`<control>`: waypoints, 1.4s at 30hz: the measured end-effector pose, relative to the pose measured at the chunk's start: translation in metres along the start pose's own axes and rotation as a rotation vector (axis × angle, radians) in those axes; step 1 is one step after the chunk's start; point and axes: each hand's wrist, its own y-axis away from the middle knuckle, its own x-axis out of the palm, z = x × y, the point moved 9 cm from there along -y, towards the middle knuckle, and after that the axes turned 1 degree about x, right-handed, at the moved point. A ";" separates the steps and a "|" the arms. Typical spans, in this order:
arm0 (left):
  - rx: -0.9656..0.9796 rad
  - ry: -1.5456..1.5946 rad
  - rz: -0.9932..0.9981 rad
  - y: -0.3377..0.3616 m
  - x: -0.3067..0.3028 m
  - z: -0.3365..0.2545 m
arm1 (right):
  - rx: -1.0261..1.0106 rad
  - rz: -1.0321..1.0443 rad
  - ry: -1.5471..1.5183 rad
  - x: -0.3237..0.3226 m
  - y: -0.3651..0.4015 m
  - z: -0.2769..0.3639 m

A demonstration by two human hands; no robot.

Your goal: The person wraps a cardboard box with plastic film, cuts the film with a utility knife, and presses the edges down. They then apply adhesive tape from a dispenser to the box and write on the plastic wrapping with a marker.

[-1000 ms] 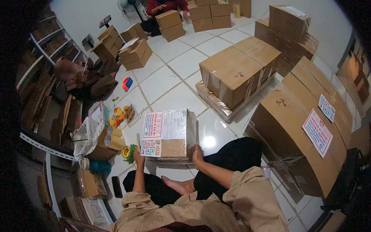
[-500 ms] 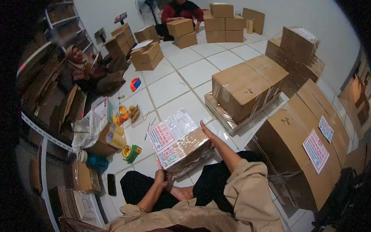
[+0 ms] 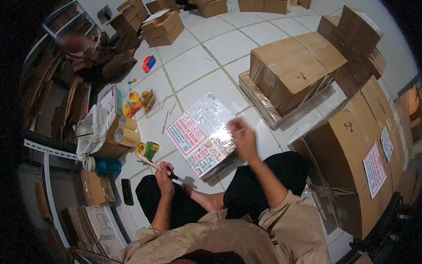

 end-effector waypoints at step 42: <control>0.747 -0.603 0.296 -0.119 0.166 -0.129 | -0.477 0.195 0.861 0.036 0.003 0.005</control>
